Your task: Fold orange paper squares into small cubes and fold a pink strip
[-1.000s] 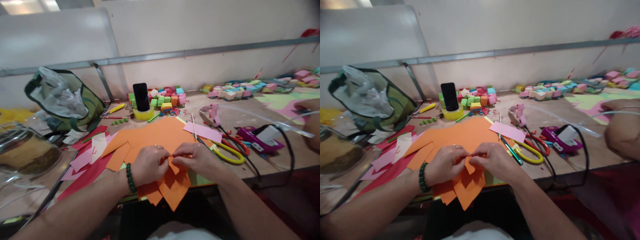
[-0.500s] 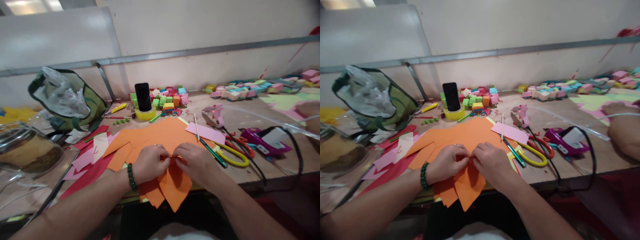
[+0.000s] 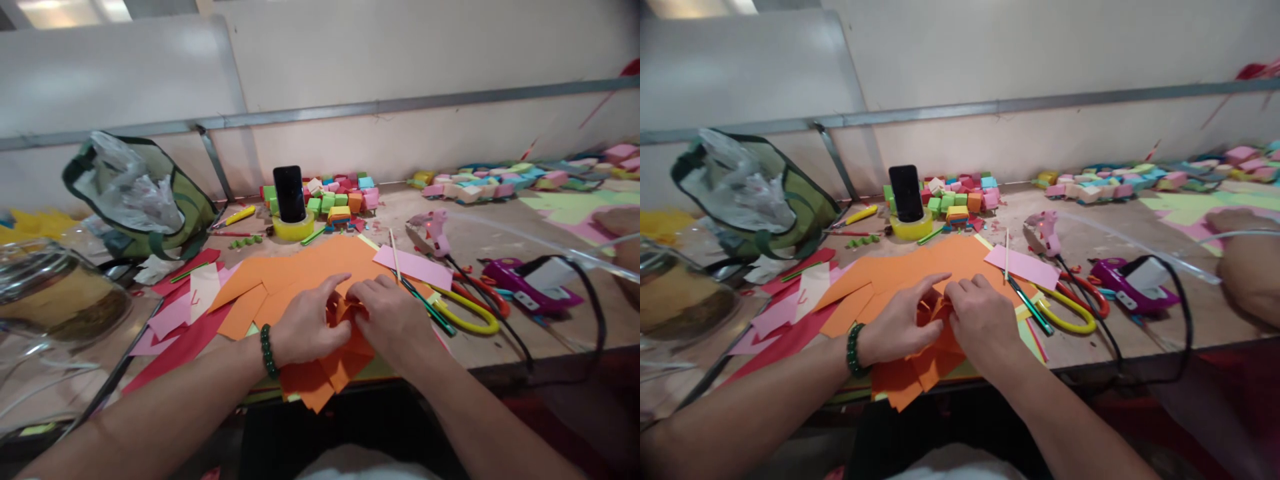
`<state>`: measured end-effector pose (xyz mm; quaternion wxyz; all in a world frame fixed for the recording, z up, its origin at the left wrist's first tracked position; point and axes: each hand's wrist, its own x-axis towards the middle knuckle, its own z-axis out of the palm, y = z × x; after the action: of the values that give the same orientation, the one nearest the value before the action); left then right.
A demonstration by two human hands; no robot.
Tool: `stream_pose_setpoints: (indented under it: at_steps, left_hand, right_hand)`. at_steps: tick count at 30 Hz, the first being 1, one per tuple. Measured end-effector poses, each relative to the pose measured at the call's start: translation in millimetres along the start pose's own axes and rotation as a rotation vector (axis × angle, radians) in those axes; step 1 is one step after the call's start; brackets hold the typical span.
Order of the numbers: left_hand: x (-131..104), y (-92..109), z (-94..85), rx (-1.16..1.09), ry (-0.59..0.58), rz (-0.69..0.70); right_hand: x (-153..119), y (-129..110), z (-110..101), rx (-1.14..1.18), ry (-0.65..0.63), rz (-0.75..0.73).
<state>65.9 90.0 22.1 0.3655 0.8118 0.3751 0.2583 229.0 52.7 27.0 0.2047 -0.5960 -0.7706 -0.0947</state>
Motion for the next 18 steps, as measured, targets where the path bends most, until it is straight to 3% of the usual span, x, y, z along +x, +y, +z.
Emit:
stream_pose_setpoints:
  at_steps: [2, 5, 9, 13, 18]
  left_hand:
    - [-2.3, 1.8, -2.8, -0.065, -0.018, 0.004]
    - [-4.0, 3.9, -7.7, -0.308, -0.038, 0.021]
    - [-4.5, 5.1, -10.9, -0.510, -0.137, 0.127]
    - [-4.2, 0.7, -11.7, -0.589, -0.183, 0.121]
    - [1.6, -7.6, -8.0, -0.820, -0.260, 0.025]
  right_hand:
    - [-0.5, 2.0, 0.2, 0.040, 0.043, 0.001]
    - [-1.4, 7.2, 0.3, 0.194, 0.216, 0.017]
    - [-3.1, 11.3, 1.3, 0.314, 0.387, 0.065]
    - [-6.0, 15.4, 3.6, 0.281, 0.291, 0.107]
    - [-3.2, 20.1, 4.0, 0.347, 0.222, 0.366]
